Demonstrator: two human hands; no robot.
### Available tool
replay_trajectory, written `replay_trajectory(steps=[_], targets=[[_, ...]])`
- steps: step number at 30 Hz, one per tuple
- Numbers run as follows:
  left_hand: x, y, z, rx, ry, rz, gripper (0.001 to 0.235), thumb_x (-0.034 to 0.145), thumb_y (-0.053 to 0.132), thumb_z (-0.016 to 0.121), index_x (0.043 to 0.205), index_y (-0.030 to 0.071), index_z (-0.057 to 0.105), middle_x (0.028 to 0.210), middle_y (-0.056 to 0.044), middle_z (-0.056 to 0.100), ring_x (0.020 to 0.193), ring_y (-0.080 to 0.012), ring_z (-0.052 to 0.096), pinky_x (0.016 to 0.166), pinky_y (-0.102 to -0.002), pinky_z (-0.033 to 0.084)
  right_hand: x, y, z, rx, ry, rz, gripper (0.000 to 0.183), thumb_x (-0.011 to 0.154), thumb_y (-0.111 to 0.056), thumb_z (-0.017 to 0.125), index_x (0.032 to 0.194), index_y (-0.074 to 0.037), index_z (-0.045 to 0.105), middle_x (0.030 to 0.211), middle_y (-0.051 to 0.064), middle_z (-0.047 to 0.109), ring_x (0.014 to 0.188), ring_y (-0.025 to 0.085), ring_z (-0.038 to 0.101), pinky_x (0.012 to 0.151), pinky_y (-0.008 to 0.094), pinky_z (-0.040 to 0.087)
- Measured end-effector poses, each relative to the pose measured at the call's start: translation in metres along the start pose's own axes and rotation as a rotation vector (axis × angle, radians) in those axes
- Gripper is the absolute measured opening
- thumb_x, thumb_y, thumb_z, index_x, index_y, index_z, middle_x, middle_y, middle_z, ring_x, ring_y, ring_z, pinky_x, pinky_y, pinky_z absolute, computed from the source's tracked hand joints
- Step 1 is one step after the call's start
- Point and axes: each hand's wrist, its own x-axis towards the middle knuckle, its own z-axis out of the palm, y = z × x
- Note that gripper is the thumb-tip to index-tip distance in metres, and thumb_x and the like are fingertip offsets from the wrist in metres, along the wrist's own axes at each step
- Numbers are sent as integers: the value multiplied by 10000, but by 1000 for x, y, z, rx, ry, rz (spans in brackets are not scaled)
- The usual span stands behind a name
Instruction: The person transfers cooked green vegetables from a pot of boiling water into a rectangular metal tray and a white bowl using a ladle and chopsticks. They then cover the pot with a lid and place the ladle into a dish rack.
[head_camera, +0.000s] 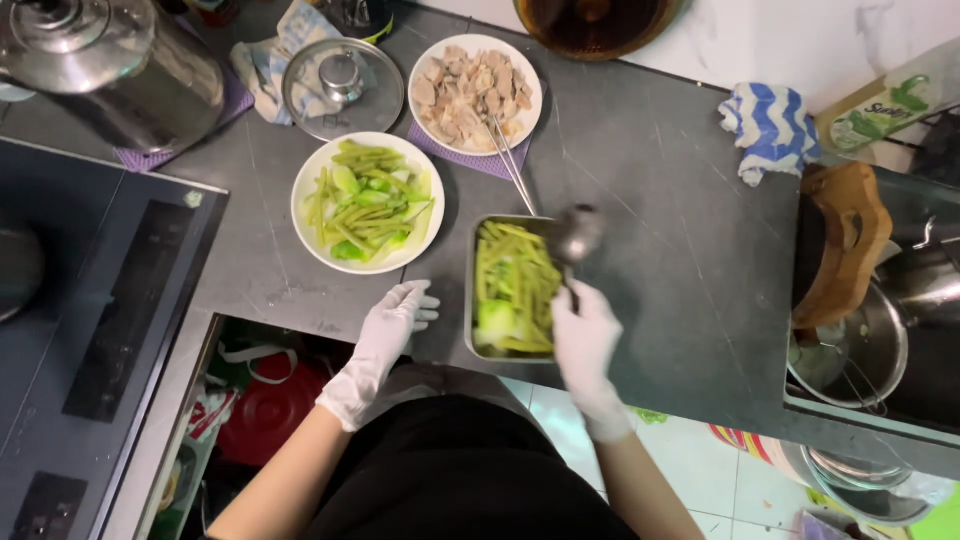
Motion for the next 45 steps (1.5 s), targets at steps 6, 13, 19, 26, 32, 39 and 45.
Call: replay_trajectory(steps=[6, 13, 19, 26, 32, 39, 45], targets=[[-10, 18, 16, 336, 69, 11, 462, 963, 555, 596, 1328, 284, 680, 1271, -60, 717, 1227, -277, 642, 1102, -406, 492, -1, 22, 71, -75, 18, -131, 63, 840, -147, 758, 894, -173, 777, 755, 14, 744, 755, 224, 746, 727, 354, 604], [17, 9, 19, 433, 153, 35, 440, 981, 498, 590, 1368, 301, 661, 1372, -129, 655, 1343, -344, 543, 1187, -434, 398, 10, 18, 80, 16, -16, -156, 95, 880, -142, 761, 958, -98, 792, 810, 75, 761, 773, 254, 751, 713, 366, 608], [-5, 14, 4, 198, 173, 0, 342, 960, 400, 651, 1293, 342, 700, 1149, -58, 761, 1101, -217, 712, 989, -335, 570, 26, -22, 10, 218, -66, -122, 88, 1003, -107, 699, 1032, -75, 776, 914, 65, 778, 932, 252, 747, 854, 381, 577], [2, -4, -3, 78, 162, 25, 321, 968, 270, 634, 1258, 160, 717, 1171, -107, 760, 1087, -211, 728, 935, -308, 600, 62, 19, 22, 293, -549, 65, 220, 865, -132, 829, 1077, -176, 789, 705, 42, 744, 365, 109, 557, 357, 239, 465], [12, -3, -2, 78, 143, 136, 316, 994, 257, 623, 1263, 115, 711, 1163, -143, 760, 1078, -242, 730, 933, -351, 591, 82, -13, 20, 388, -559, 89, 195, 943, -95, 729, 1127, -137, 779, 646, 80, 710, 378, 131, 556, 368, 263, 460], [-1, 23, -14, -97, 227, 159, 328, 1023, 257, 602, 1270, 62, 693, 1114, -109, 775, 949, -151, 738, 848, -250, 592, 47, -136, 60, 689, -627, 452, 270, 950, -195, 674, 1197, -110, 740, 750, 101, 720, 560, 83, 548, 511, 194, 500], [3, 9, -49, -154, 337, 99, 309, 1014, 271, 644, 1242, 69, 694, 1120, -138, 774, 971, -167, 758, 864, -258, 600, -25, -175, 136, 879, -630, 532, 335, 1047, -181, 520, 1265, 20, 674, 762, 78, 652, 528, 70, 493, 490, 213, 383]])
